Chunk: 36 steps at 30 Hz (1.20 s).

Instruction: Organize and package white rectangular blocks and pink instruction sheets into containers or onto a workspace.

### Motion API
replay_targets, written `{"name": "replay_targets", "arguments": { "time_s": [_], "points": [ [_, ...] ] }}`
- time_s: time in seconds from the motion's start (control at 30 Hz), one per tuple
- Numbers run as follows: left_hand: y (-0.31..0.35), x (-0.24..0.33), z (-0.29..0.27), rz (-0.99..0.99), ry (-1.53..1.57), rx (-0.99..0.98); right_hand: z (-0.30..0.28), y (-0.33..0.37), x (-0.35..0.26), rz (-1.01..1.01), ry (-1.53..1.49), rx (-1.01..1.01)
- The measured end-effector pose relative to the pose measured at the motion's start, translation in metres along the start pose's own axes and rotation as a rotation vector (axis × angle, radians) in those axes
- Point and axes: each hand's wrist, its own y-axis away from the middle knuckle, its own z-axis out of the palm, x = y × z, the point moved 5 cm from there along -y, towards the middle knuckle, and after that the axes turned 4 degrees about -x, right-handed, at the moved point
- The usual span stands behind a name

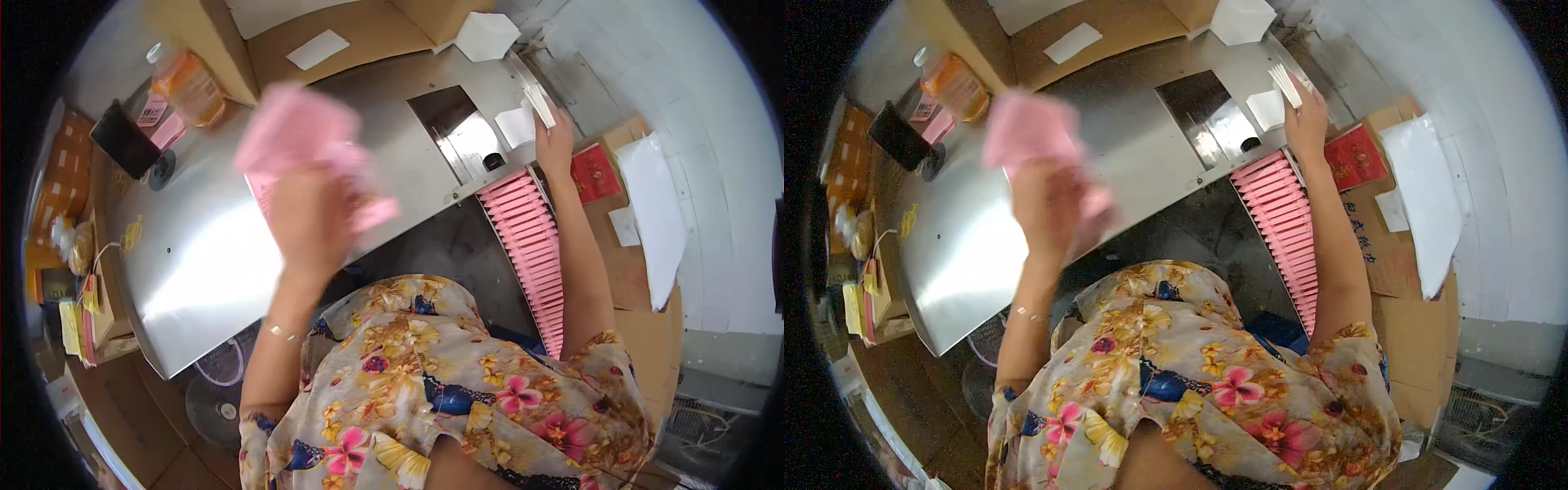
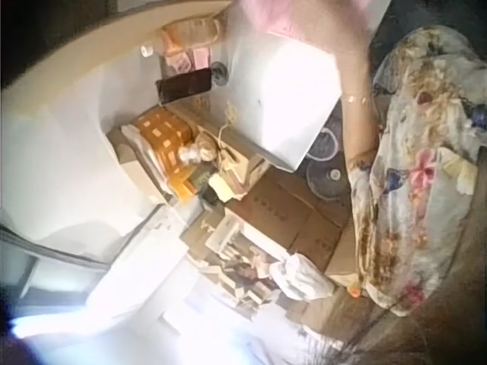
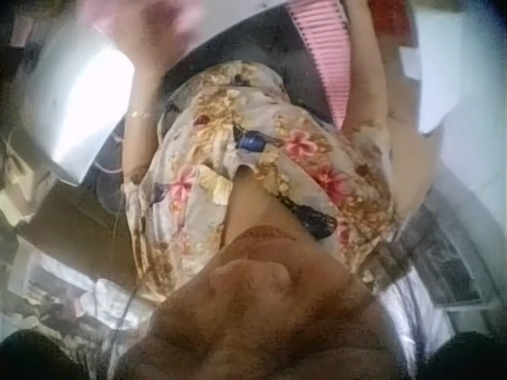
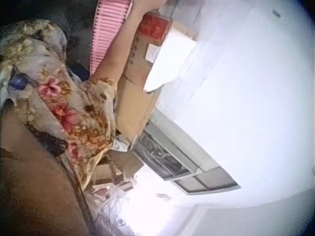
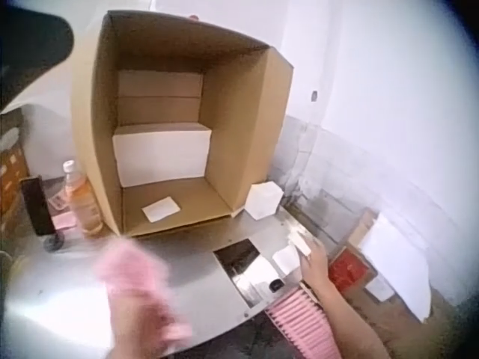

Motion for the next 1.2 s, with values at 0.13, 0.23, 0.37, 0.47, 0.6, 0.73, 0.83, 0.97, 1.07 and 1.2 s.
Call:
{"name": "replay_targets", "arguments": {
  "time_s": [0.13,0.23,0.37,0.47,0.6,0.73,0.83,0.97,1.07,1.2],
  "points": [
    [0.03,0.023,0.087,0.034,0.026,-0.53,0.007,0.001,-0.042,0.025,-0.043,-0.022],
    [0.03,0.016,0.071,-0.004,0.113,-0.524,-0.003,0.008,-0.061,0.01,-0.145,-0.014],
    [0.038,-0.003,0.061,0.027,-0.06,-0.573,-0.014,0.023,-0.115,-0.266,-0.195,-0.011],
    [0.032,-0.003,0.067,0.042,-0.165,-0.625,0.014,0.057,-0.162,-0.618,-0.264,-0.177],
    [0.028,0.003,0.086,0.045,-0.134,-0.665,0.07,0.08,-0.163,-0.603,-0.142,-0.351],
    [0.024,0.016,0.082,-0.035,-0.052,-0.55,0.105,0.036,-0.2,-0.453,-0.038,-0.724],
    [0.011,0.009,0.078,-0.008,-0.248,-0.442,0.112,0.021,-0.218,-0.705,0.131,-0.493],
    [0.019,-0.012,0.074,-0.069,-0.206,-0.488,0.083,0.027,-0.171,-0.584,-0.029,-0.685],
    [0.003,-0.008,0.069,-0.303,-0.081,-0.725,0.027,0.02,-0.124,-0.426,-0.137,-0.283],
    [-0.016,0.009,0.074,0.166,-0.059,-0.294,0.02,0.019,-0.033,-0.111,0.11,-0.179]
  ]
}}
